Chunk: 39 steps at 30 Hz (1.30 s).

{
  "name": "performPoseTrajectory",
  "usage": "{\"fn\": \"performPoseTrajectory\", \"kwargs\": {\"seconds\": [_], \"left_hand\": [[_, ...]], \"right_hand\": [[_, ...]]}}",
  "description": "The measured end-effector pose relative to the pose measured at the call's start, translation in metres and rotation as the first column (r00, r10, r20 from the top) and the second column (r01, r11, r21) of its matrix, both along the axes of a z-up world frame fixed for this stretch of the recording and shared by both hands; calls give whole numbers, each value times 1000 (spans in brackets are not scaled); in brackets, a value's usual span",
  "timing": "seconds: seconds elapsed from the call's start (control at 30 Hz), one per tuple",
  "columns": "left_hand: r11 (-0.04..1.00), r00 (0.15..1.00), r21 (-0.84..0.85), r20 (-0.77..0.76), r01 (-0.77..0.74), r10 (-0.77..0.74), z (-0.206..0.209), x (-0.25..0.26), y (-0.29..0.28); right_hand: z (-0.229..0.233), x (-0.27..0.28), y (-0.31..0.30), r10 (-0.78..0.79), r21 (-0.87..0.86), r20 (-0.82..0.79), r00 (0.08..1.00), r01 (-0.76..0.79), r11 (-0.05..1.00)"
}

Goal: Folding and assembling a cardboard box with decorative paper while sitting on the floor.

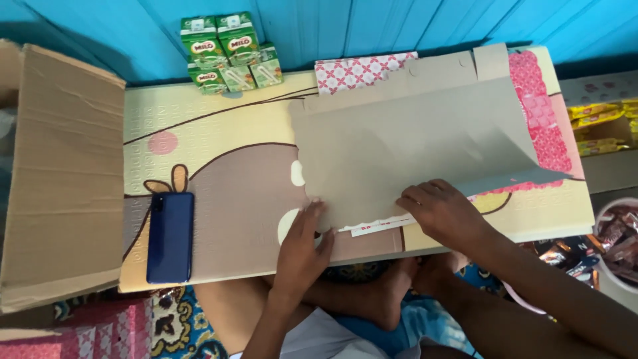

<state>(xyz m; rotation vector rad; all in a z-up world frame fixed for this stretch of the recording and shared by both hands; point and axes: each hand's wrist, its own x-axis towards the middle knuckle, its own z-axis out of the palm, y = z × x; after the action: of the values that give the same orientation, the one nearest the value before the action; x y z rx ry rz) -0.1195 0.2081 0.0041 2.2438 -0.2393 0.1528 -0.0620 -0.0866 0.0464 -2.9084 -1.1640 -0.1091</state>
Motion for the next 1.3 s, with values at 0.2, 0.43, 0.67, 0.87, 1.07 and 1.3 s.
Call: {"fn": "performPoseTrajectory", "kwargs": {"seconds": [0.2,0.43,0.67,0.87,1.07,1.3], "left_hand": [[996,997,74,36,58,-61,5,2,-12],[996,995,59,78,64,-69,8,7,-10],[996,993,64,97,59,-65,8,11,-8],[998,991,59,131,14,-22,1,11,-9],[1000,995,5,93,30,-30,12,12,10],[741,845,411,194,-531,498,28,6,125]], "right_hand": [[-2,3,-9,-85,13,-91,992,87,996],[5,2,-5,-59,125,-138,989,77,989],[-4,6,-12,-20,109,-193,981,42,993],[-4,5,-11,-44,40,-189,981,52,998],[-7,1,-12,-24,38,-178,984,31,999],[-18,-1,-13,-70,-18,-192,979,68,998]]}}
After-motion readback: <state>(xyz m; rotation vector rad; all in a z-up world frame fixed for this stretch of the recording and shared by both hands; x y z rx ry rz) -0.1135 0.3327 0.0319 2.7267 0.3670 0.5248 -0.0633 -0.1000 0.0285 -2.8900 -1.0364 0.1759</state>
